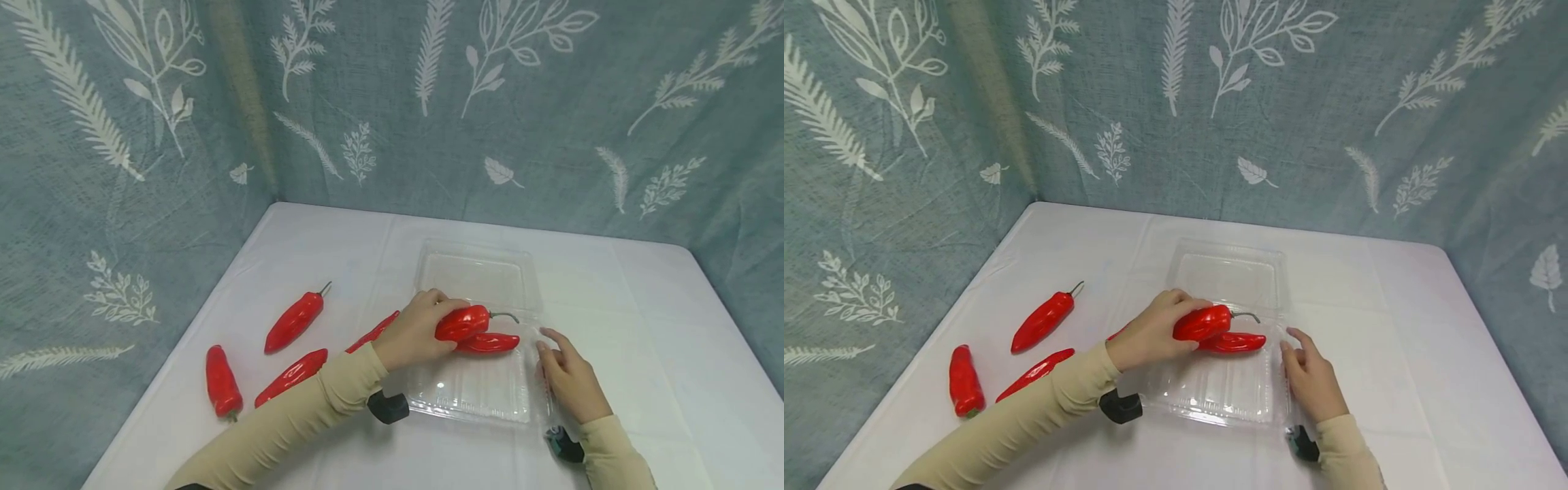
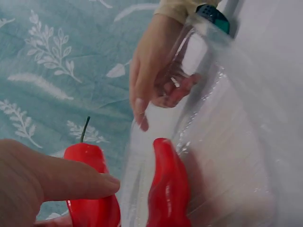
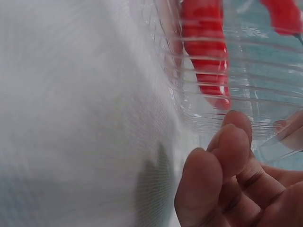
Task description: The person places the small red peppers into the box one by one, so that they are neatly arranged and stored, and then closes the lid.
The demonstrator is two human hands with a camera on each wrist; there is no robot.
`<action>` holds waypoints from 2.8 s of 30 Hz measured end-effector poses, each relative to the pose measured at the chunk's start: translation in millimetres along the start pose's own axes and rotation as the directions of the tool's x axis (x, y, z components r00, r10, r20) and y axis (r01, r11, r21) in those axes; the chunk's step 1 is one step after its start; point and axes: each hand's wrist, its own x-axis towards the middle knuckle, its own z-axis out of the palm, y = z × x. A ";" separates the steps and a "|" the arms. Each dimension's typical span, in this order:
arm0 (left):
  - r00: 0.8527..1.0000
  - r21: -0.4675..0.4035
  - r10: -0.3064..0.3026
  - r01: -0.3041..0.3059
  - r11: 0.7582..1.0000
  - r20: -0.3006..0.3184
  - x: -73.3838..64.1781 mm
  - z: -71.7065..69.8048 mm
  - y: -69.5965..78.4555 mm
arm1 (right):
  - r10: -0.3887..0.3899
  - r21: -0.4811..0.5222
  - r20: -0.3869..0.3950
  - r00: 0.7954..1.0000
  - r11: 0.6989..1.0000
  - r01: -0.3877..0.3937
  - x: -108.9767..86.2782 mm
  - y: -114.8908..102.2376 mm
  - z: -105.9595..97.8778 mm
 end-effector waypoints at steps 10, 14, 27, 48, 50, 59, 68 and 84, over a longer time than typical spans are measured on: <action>0.995 0.060 0.031 -0.037 0.998 0.090 -3.9 16.4 0.3 | -0.013 0.015 0.008 1.000 1.000 0.012 0.8 -1.7 -1.1; 0.993 0.084 0.063 -0.071 0.994 0.097 -4.9 20.3 2.9 | -0.012 0.017 0.009 1.000 1.000 0.012 1.1 -2.8 -0.9; 0.988 0.172 0.084 -0.106 0.979 0.129 -5.2 38.4 5.9 | -0.007 0.019 0.003 1.000 1.000 0.007 1.8 -2.7 -0.1; 0.982 0.393 0.170 -0.190 0.900 0.087 -13.8 53.2 1.6 | -0.032 -0.061 0.017 0.999 0.998 0.033 4.4 -7.5 -0.8; 0.982 0.399 0.173 -0.191 0.897 0.081 -14.3 53.3 1.3 | -0.032 -0.061 0.020 0.999 0.998 0.033 6.4 -8.7 -0.6; 0.983 0.386 0.169 -0.183 0.904 0.069 -17.1 51.2 0.2 | -0.017 -0.067 0.027 0.999 0.998 0.019 6.2 -9.6 -0.1; 0.984 0.396 0.169 -0.175 0.901 0.049 -24.6 44.2 0.3 | -0.014 -0.060 0.033 0.999 0.998 0.016 5.8 -8.0 2.2; 0.992 0.276 -0.005 0.041 0.960 -0.130 -58.8 -12.1 -25.0 | -0.032 -0.053 0.032 0.999 0.998 0.034 5.4 -8.7 3.2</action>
